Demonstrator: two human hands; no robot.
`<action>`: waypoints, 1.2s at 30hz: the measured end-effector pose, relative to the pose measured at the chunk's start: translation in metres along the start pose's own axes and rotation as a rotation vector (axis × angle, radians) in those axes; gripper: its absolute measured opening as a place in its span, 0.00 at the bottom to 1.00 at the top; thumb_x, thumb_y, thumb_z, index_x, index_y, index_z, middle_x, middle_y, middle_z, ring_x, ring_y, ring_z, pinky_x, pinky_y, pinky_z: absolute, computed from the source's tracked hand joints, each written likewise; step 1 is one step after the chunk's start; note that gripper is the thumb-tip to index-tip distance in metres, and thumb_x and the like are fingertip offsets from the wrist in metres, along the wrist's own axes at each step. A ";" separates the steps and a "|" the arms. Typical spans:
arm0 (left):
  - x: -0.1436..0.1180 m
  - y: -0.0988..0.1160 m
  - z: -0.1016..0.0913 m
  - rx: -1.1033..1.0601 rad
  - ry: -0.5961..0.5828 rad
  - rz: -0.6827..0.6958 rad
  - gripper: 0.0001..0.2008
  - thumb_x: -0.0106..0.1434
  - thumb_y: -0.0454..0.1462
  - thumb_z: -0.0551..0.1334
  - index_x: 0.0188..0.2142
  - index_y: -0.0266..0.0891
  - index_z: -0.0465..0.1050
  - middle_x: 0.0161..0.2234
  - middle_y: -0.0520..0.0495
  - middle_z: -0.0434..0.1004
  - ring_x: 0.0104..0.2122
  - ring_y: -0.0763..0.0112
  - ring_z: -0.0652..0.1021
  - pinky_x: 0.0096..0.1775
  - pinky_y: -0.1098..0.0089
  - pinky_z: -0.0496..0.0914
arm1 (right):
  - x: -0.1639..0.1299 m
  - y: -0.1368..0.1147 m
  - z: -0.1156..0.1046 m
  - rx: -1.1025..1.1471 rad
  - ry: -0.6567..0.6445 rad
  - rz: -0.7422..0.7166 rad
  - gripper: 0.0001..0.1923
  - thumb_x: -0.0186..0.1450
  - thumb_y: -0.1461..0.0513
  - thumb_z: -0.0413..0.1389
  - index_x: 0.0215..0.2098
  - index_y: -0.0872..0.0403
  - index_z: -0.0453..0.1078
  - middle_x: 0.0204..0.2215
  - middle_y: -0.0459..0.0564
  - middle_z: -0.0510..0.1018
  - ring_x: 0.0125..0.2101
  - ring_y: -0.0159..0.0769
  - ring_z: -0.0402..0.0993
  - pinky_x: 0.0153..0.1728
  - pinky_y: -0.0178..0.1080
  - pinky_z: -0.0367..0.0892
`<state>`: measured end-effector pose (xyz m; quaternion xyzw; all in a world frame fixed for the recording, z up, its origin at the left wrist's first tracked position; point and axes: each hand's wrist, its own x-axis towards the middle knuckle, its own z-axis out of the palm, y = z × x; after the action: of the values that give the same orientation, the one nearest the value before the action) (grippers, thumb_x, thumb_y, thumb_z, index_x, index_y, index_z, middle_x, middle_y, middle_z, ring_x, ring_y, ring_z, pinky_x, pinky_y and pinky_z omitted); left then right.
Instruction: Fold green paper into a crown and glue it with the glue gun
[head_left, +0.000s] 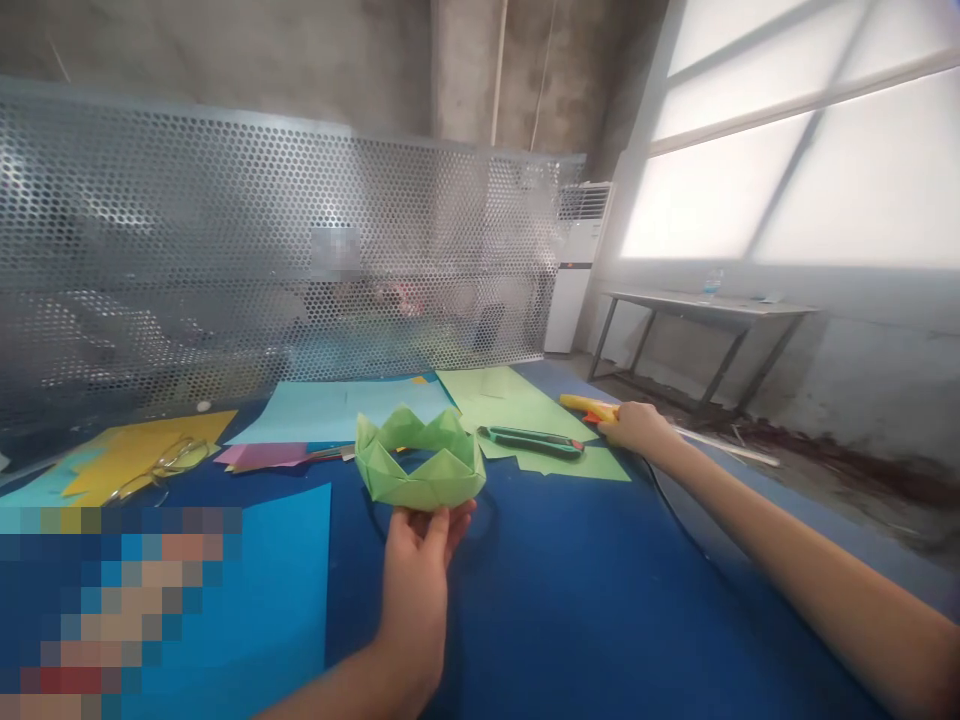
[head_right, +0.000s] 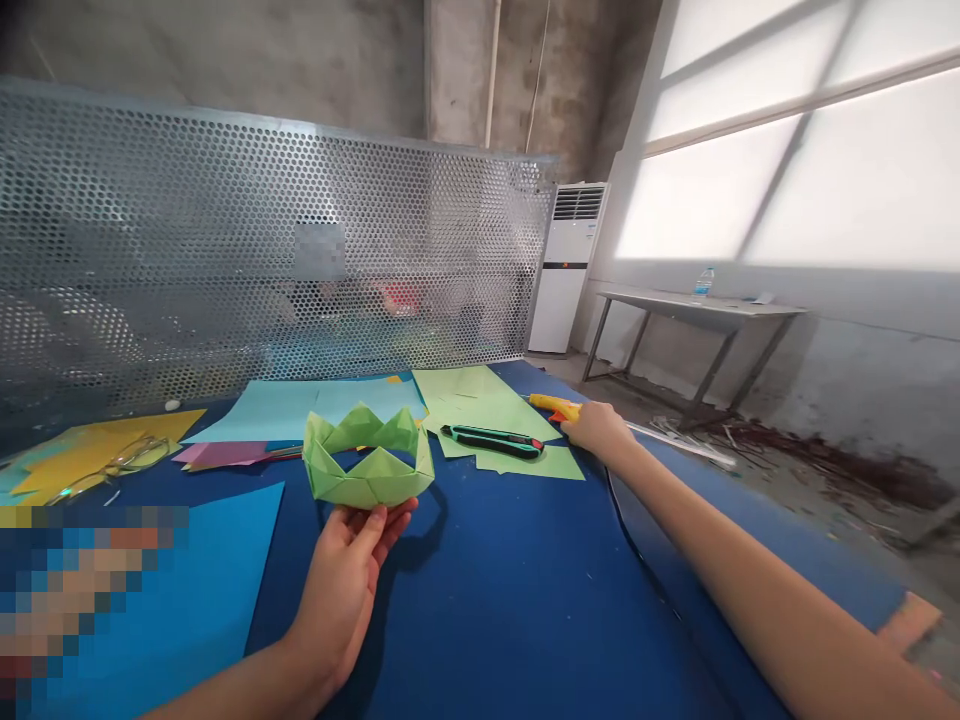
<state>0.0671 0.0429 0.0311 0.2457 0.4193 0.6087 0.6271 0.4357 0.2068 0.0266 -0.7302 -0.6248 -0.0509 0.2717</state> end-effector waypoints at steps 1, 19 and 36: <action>-0.001 0.000 0.002 0.003 0.012 -0.001 0.12 0.67 0.32 0.63 0.50 0.37 0.71 0.48 0.46 0.77 0.44 0.66 0.80 0.48 0.58 0.77 | 0.000 0.003 -0.001 -0.005 -0.013 0.018 0.15 0.72 0.55 0.56 0.54 0.52 0.71 0.54 0.53 0.74 0.48 0.42 0.75 0.47 0.48 0.74; 0.019 0.013 0.004 0.033 0.119 0.119 0.16 0.68 0.40 0.63 0.53 0.38 0.70 0.50 0.44 0.75 0.44 0.65 0.79 0.45 0.58 0.77 | -0.014 -0.014 -0.001 -0.075 0.008 -0.016 0.17 0.71 0.56 0.57 0.56 0.54 0.69 0.53 0.54 0.74 0.48 0.42 0.75 0.47 0.50 0.74; 0.021 0.038 0.006 0.492 -0.221 -0.278 0.17 0.68 0.45 0.62 0.50 0.36 0.71 0.48 0.43 0.76 0.44 0.65 0.79 0.45 0.59 0.76 | -0.048 -0.091 -0.008 -0.170 -0.357 -0.485 0.15 0.72 0.55 0.57 0.53 0.53 0.71 0.51 0.53 0.75 0.46 0.41 0.76 0.46 0.48 0.74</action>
<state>0.0491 0.0696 0.0602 0.3952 0.5132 0.3667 0.6678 0.3417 0.1672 0.0442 -0.5774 -0.8121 -0.0370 0.0756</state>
